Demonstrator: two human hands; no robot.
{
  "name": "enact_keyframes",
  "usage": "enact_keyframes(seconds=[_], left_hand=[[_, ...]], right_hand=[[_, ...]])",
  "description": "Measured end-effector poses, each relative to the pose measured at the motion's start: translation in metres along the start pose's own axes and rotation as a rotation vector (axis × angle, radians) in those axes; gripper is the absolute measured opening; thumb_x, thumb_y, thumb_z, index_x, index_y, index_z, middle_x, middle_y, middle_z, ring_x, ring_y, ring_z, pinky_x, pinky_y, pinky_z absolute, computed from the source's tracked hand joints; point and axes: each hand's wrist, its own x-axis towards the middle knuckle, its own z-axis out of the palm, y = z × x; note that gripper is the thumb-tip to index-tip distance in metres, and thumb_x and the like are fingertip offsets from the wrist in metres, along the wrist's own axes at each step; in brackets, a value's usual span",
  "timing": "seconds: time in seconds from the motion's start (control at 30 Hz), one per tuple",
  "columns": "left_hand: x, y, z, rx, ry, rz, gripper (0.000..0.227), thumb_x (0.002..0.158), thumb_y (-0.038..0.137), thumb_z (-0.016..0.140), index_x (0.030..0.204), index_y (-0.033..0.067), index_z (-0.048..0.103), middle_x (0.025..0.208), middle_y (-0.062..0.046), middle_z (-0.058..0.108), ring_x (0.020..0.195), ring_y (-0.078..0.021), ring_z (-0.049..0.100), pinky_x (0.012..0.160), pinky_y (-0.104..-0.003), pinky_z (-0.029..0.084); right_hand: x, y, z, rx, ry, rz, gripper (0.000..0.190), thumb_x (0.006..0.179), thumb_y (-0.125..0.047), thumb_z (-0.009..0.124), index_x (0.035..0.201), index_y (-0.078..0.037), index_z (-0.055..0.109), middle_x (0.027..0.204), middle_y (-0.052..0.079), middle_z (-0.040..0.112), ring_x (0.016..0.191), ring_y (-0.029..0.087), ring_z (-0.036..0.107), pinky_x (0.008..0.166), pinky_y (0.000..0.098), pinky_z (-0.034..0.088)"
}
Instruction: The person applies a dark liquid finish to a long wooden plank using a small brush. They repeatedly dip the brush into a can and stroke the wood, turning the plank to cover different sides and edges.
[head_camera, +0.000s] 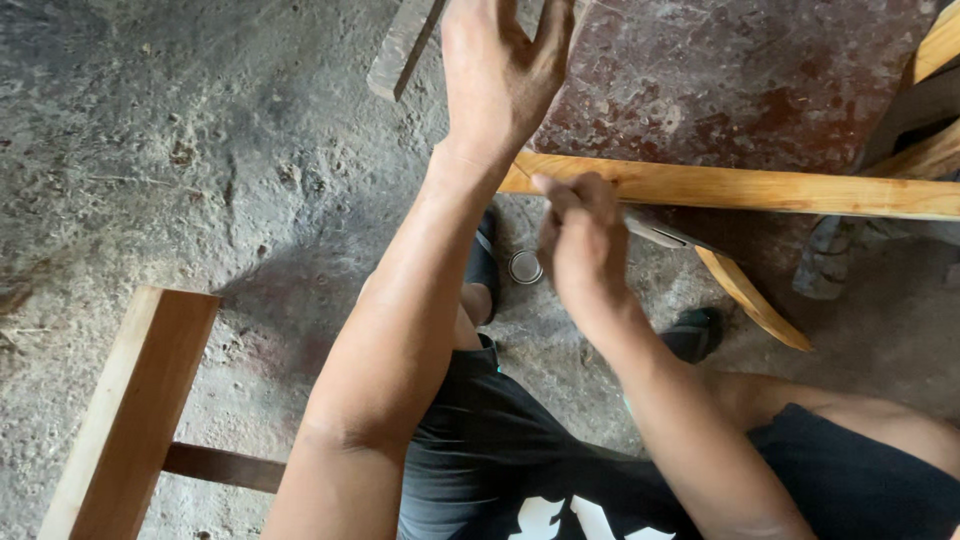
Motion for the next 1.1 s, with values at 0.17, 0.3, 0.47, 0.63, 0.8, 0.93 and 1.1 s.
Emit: enact_keyframes(seconds=[0.17,0.3,0.47,0.63,0.8,0.93,1.1], left_hand=[[0.001,-0.002,0.000,0.023,0.091,0.123,0.012,0.094,0.016,0.071,0.099,0.0078,0.064,0.084,-0.013,0.067,0.071,-0.0358,0.064,0.065,-0.043,0.051],[0.001,-0.008,-0.004,0.013,-0.002,-0.073,0.014,0.096,0.018,0.073,0.091,0.0066,0.066,0.064,-0.010,0.062,0.049,-0.0245,0.059,0.052,-0.039,0.046],[0.001,-0.013,-0.006,-0.031,0.043,-0.098,0.021,0.095,0.022,0.073,0.085,0.0064,0.064,0.060,-0.009,0.060,0.048,-0.0214,0.059,0.050,-0.036,0.044],[-0.003,-0.016,-0.005,0.052,0.078,-0.057,0.025,0.092,0.023,0.076,0.079,0.0065,0.062,0.057,-0.010,0.055,0.048,-0.0245,0.053,0.052,-0.040,0.039],[0.002,-0.016,-0.003,0.011,0.041,-0.093,0.020,0.093,0.022,0.073,0.083,0.0063,0.065,0.060,-0.010,0.059,0.047,-0.0236,0.056,0.051,-0.039,0.043],[0.002,-0.013,-0.002,0.046,0.015,-0.104,0.021,0.093,0.020,0.073,0.080,0.0054,0.065,0.057,-0.012,0.056,0.046,-0.0262,0.054,0.051,-0.039,0.041],[0.001,-0.010,-0.004,0.008,0.032,-0.028,0.016,0.095,0.018,0.071,0.088,0.0050,0.065,0.065,-0.013,0.060,0.051,-0.0271,0.056,0.053,-0.039,0.043]], right_hand=[[-0.005,-0.005,0.018,0.157,-0.081,0.105,0.016,0.098,0.007,0.055,0.101,-0.003,0.067,0.091,0.006,0.055,0.071,0.017,0.054,0.052,0.0315,0.044],[-0.009,-0.001,0.019,0.167,0.129,-0.158,0.028,0.100,0.011,0.055,0.127,0.004,0.061,0.094,0.010,0.054,0.073,0.016,0.053,0.053,0.0286,0.042],[-0.005,-0.012,0.021,0.096,0.026,-0.058,0.025,0.095,0.007,0.059,0.115,-0.007,0.062,0.087,0.007,0.057,0.074,0.018,0.055,0.057,0.0321,0.045],[-0.001,-0.030,0.028,0.611,-0.071,0.398,0.016,0.106,-0.007,0.049,0.103,-0.010,0.064,0.080,0.006,0.055,0.070,0.019,0.055,0.056,0.0323,0.047],[0.015,-0.032,0.026,0.121,0.021,0.037,0.025,0.099,0.006,0.053,0.113,-0.004,0.071,0.085,0.013,0.060,0.071,0.023,0.057,0.050,0.0348,0.046],[0.008,-0.032,0.026,0.092,-0.098,0.041,0.037,0.087,0.011,0.053,0.113,-0.008,0.072,0.083,0.011,0.058,0.074,0.024,0.058,0.061,0.0360,0.052],[-0.011,-0.009,0.013,0.217,0.011,0.040,0.029,0.097,0.008,0.058,0.119,-0.007,0.070,0.100,0.014,0.065,0.066,0.015,0.057,0.048,0.0261,0.046]])
